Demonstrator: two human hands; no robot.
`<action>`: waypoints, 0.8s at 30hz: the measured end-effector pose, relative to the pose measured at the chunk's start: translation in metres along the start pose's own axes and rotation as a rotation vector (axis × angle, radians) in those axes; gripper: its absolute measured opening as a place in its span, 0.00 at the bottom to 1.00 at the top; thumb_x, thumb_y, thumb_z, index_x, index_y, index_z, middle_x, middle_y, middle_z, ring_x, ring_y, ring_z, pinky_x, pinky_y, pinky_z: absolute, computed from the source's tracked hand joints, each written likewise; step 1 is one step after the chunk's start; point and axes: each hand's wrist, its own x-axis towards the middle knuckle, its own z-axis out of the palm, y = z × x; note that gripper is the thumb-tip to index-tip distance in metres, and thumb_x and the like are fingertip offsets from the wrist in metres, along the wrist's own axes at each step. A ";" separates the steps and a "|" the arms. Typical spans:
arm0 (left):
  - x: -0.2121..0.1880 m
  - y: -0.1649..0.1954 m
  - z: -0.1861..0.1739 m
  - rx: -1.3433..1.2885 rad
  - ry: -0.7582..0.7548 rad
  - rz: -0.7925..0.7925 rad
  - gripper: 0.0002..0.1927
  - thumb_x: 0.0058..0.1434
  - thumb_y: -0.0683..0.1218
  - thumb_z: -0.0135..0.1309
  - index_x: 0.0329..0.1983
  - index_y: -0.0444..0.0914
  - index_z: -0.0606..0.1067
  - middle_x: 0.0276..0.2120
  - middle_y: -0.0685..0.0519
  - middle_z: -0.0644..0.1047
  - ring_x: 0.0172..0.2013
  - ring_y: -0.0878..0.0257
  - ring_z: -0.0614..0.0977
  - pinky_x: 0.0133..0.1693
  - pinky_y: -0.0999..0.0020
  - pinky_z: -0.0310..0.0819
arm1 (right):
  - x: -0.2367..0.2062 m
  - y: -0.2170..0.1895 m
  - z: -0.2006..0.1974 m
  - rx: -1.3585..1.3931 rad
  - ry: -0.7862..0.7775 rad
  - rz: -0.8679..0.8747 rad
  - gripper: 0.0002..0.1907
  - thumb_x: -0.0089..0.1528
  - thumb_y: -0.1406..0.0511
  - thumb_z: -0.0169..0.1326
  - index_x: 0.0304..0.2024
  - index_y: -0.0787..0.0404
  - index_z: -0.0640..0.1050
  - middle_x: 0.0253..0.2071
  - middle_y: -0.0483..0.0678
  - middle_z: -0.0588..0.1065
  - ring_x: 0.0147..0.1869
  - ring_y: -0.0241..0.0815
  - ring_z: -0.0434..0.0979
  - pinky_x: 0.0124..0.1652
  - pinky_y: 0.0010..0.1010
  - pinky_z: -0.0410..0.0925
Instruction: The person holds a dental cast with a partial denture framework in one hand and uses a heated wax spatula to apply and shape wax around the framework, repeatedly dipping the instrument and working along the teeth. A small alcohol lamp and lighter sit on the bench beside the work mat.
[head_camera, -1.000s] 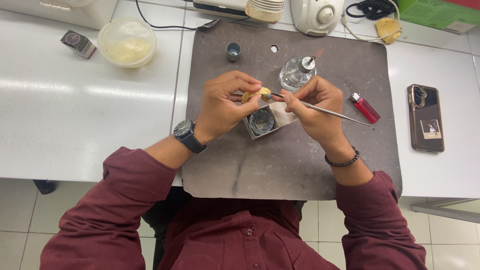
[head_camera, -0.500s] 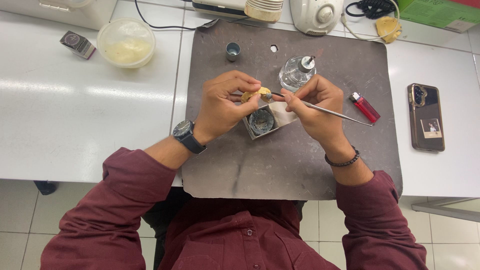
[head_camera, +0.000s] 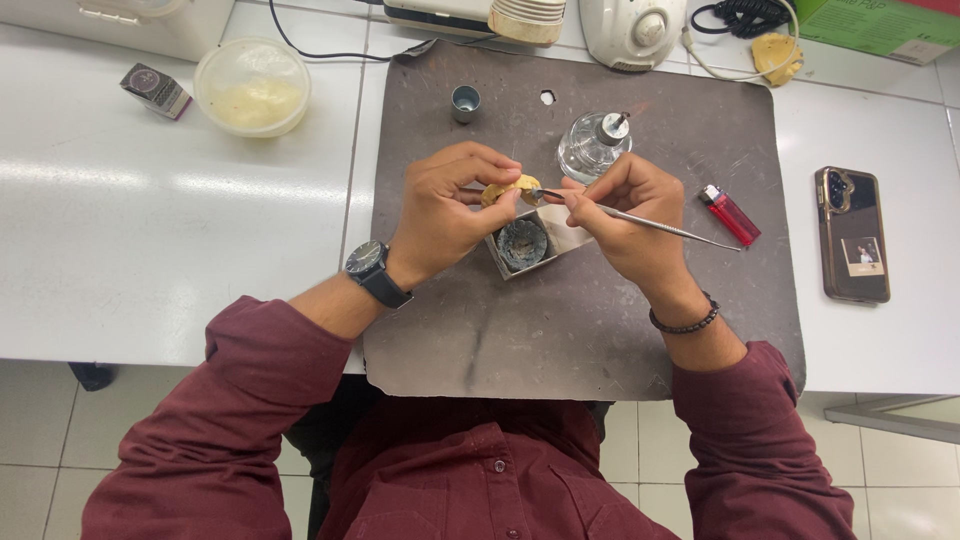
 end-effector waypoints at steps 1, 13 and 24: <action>0.000 0.000 0.000 0.006 -0.002 0.002 0.07 0.63 0.37 0.62 0.43 0.33 0.80 0.46 0.49 0.81 0.45 0.63 0.87 0.45 0.73 0.89 | 0.000 0.000 -0.001 -0.006 -0.007 0.003 0.09 0.67 0.73 0.61 0.35 0.65 0.72 0.32 0.52 0.79 0.43 0.40 0.85 0.57 0.35 0.79; 0.002 -0.001 -0.002 -0.024 0.058 -0.065 0.07 0.66 0.37 0.60 0.46 0.32 0.80 0.45 0.49 0.82 0.41 0.65 0.87 0.42 0.75 0.89 | 0.003 0.002 -0.025 0.163 0.257 -0.088 0.10 0.71 0.72 0.61 0.43 0.64 0.71 0.38 0.52 0.79 0.41 0.41 0.84 0.43 0.26 0.78; 0.002 -0.004 -0.002 -0.162 0.077 -0.169 0.07 0.68 0.38 0.58 0.47 0.31 0.80 0.43 0.48 0.82 0.41 0.62 0.89 0.41 0.73 0.89 | 0.002 -0.014 0.000 -0.183 0.018 -0.136 0.07 0.68 0.72 0.63 0.45 0.69 0.78 0.43 0.55 0.82 0.49 0.44 0.85 0.49 0.28 0.79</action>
